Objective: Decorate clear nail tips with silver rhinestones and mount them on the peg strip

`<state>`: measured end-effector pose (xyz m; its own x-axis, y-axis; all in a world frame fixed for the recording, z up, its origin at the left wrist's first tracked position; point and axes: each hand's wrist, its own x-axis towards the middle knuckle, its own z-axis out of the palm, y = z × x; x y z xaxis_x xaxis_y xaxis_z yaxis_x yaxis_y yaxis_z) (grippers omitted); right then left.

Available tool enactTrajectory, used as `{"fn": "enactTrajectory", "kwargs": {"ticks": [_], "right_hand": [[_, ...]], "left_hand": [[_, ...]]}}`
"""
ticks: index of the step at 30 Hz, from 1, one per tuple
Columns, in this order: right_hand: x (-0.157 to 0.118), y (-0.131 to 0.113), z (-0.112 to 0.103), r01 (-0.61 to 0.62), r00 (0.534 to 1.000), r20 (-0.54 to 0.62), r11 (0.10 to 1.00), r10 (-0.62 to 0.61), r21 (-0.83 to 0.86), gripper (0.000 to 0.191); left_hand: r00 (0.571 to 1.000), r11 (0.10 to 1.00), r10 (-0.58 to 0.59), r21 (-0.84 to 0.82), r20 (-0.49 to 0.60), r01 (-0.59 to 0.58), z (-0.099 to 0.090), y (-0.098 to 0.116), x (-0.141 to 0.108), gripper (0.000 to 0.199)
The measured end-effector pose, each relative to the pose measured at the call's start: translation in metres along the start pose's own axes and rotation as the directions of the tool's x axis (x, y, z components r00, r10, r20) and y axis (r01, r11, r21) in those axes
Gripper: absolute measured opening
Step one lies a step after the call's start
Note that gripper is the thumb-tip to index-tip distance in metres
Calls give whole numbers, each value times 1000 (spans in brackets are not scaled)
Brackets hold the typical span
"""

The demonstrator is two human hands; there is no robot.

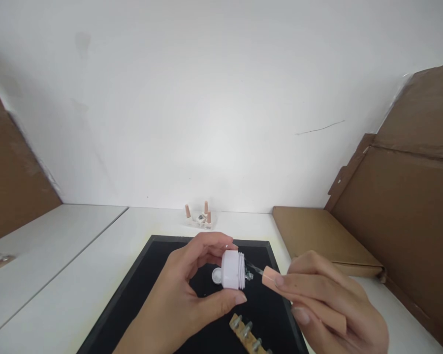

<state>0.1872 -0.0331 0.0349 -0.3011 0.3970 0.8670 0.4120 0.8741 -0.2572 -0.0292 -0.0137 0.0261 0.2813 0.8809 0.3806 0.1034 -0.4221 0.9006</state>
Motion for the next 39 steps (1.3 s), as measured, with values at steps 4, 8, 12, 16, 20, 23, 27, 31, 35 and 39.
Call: {"fn": "enactTrajectory", "kwargs": {"ticks": [4,8,12,16,20,23,27,31,35,39], "right_hand": [[3,0,-1,19,1000,-1,1000,-19,-19,17],[5,-2,-1,25,1000,9,999,-25,-41,17],[4,-4,-1,10,1000,17,998,-9,-58,19],[-1,-2,-1,-4,1000,3,999,4,-38,20],[-8,1,0,-15,1000,-23,1000,14,-18,20],[-10,1,1,-19,999,-49,999,18,-26,21],[-9,1,3,0,998,-67,999,-3,-48,20],[-8,0,3,-11,996,-87,999,7,-51,19],[-10,0,1,-25,997,-77,999,22,-34,21],[-10,1,1,-36,997,-74,999,35,-8,24]], "left_hand": [[1000,1000,11,-4,4,-11,0,1,0,42],[1000,1000,10,-6,11,-10,1,3,1,42],[1000,1000,2,4,9,-2,0,3,0,42],[1000,1000,-10,5,11,10,0,3,0,39],[999,999,-39,7,-15,39,0,2,1,39],[997,997,-70,12,-22,70,0,0,2,39],[996,996,-87,4,-9,87,-1,-2,1,39],[998,997,-59,-46,24,60,-3,-2,2,41],[996,986,-41,-158,82,53,-5,-4,6,41],[987,965,-71,-241,144,104,-8,-7,8,42]]}}
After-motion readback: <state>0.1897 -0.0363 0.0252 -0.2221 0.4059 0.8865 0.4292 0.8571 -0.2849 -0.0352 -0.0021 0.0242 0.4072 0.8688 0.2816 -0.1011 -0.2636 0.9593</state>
